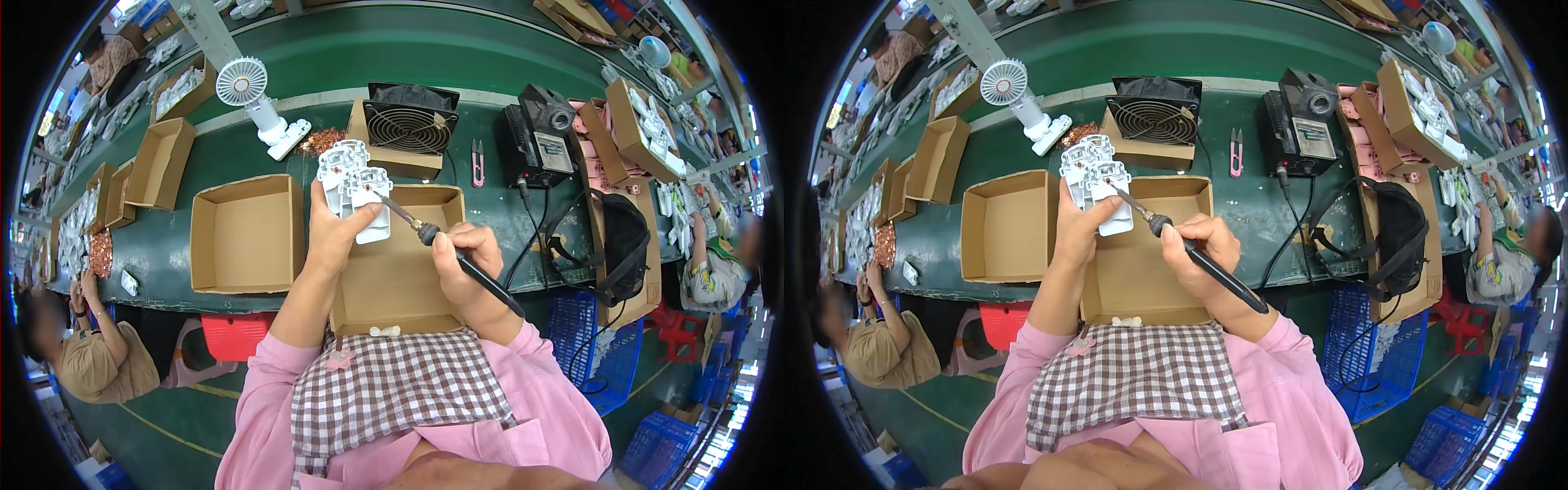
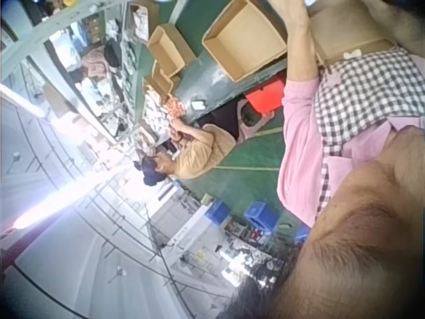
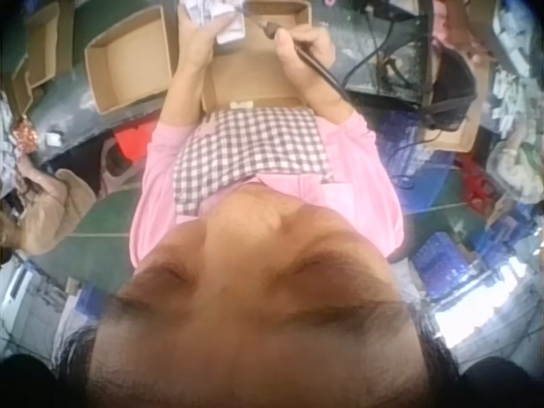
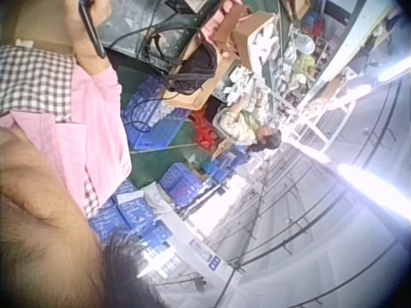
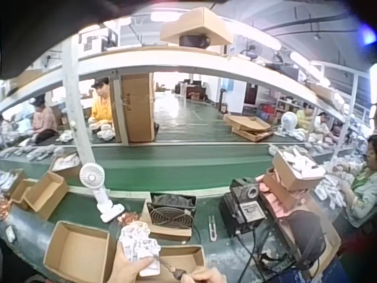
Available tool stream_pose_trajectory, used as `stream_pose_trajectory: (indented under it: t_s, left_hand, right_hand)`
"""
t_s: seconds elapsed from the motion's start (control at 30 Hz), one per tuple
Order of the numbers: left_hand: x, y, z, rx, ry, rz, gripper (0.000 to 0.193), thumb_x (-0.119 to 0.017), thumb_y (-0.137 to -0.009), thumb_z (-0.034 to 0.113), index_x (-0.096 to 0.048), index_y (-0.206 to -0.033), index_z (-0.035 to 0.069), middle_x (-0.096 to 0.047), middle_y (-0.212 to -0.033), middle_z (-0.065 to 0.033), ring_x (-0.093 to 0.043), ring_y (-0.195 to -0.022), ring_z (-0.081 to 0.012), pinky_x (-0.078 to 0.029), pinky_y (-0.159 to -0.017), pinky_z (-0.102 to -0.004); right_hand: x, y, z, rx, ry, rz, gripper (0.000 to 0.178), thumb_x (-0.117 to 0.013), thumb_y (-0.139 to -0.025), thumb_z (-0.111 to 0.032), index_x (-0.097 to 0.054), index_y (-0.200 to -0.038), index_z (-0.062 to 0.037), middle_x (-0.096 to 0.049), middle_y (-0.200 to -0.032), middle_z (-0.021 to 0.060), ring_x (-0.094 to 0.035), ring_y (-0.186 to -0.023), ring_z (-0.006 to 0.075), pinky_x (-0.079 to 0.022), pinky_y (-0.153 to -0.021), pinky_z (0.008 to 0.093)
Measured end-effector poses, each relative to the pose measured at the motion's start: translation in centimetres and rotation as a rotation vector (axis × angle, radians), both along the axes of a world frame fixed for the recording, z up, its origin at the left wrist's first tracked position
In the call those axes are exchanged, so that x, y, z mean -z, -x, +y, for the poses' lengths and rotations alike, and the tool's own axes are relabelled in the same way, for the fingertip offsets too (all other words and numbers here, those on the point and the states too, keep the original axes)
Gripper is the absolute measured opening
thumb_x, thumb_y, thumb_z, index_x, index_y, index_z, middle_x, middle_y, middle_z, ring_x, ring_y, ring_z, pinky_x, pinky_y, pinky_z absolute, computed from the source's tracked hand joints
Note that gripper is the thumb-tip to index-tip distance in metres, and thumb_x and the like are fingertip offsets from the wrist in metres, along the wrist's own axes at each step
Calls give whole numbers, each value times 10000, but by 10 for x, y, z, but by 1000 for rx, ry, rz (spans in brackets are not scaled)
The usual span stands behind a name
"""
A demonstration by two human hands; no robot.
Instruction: The person solders small components onto plastic casings using a soldering iron, transfers plastic parts between cardboard boxes by hand, and solders additional plastic casings with the soldering iron.
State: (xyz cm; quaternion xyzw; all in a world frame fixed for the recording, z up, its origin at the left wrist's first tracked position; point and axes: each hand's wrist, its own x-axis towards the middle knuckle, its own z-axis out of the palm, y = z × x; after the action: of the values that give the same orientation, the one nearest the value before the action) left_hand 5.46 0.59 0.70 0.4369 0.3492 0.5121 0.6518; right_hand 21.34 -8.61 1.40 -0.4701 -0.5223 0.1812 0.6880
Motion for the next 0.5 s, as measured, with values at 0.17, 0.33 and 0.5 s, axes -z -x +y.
stream_pose_trajectory:
  t_s: [0.17,0.33,0.5]
  left_hand:
    - [1,0,0,9,3,31,647,-726,-733,-15,-338,-1248,39,-555,-1132,-104,-588,-1006,-173,-495,-848,-314]
    - [1,0,0,18,11,22,674,-732,-731,-11,-326,-1267,39,-551,-1143,-105,-583,-1019,-177,-489,-865,-320]
    - [4,0,1,25,3,19,693,-745,-727,6,-321,-1274,37,-549,-1149,-106,-581,-1024,-180,-486,-868,-317]
  right_hand:
    - [6,0,3,-28,6,92,214,-700,-805,-32,-486,-815,-31,-618,-676,79,-523,-560,92,-417,-499,231]
    - [7,0,2,-39,38,120,204,-687,-817,-20,-483,-823,-27,-620,-703,77,-528,-585,89,-422,-519,226]
    - [6,2,4,-51,89,184,194,-673,-820,8,-481,-823,-25,-608,-712,67,-516,-588,69,-415,-519,211]
